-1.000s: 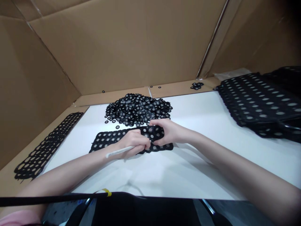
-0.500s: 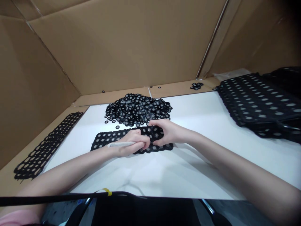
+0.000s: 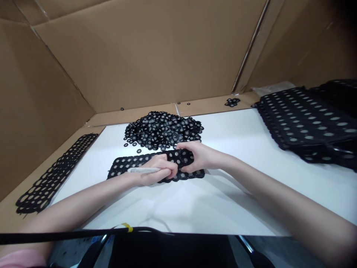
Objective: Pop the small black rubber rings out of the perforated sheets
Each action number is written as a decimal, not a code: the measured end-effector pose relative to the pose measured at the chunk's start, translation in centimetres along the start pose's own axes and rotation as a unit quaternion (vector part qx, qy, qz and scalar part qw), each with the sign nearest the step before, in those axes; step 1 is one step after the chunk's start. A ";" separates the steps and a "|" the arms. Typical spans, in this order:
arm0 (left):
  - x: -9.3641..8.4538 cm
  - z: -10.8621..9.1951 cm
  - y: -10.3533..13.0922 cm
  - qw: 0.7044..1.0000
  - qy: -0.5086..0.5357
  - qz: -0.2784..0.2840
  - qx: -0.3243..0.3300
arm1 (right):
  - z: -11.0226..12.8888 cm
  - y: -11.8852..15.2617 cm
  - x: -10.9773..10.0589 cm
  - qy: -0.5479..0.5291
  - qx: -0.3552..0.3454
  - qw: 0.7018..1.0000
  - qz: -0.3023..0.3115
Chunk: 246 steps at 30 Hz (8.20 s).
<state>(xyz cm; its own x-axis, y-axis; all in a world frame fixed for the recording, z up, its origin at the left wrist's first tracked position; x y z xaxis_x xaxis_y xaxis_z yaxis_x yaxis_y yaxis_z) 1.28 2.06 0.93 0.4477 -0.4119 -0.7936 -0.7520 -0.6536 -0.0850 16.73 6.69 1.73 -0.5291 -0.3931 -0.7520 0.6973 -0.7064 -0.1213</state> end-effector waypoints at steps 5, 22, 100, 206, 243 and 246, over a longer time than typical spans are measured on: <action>0.3 -0.1 0.1 0.999 -0.011 -0.019 0.035 | 0.0 0.2 -0.2 0.000 0.009 1.000 0.005; -0.7 -0.4 0.6 0.979 -0.080 -0.163 0.090 | 0.0 0.5 -1.0 -0.269 0.079 0.955 0.096; 0.6 -0.6 -0.1 0.997 0.068 -0.027 -0.016 | -0.5 0.2 -0.1 -0.090 0.021 0.996 0.021; -0.6 1.8 -1.6 0.994 -0.088 -0.061 0.026 | -1.1 -0.8 1.0 0.026 0.003 0.996 -0.080; -0.8 1.8 -1.5 0.998 -0.048 -0.045 -0.018 | -0.2 0.0 -0.5 0.080 0.052 0.995 0.001; -0.9 1.5 -1.2 0.996 -0.053 -0.067 0.000 | 0.1 0.1 -0.3 0.121 0.038 0.992 -0.005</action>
<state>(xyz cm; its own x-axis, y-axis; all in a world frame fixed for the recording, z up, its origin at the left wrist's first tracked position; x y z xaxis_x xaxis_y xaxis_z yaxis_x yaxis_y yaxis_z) 1.02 4.18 0.81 0.4894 -0.2517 -0.8349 -0.6894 -0.6980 -0.1937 16.91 6.71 1.99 -0.3977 -0.2397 -0.8856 0.6498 -0.7550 -0.0875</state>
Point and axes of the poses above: each hand's wrist, its own y-axis away from the middle knuckle, its own x-axis out of the palm, z = x × y, the point moved 4 cm from there along -y, towards the middle knuckle, and after that the axes turned 4 degrees about -z, right-handed, at the moved point
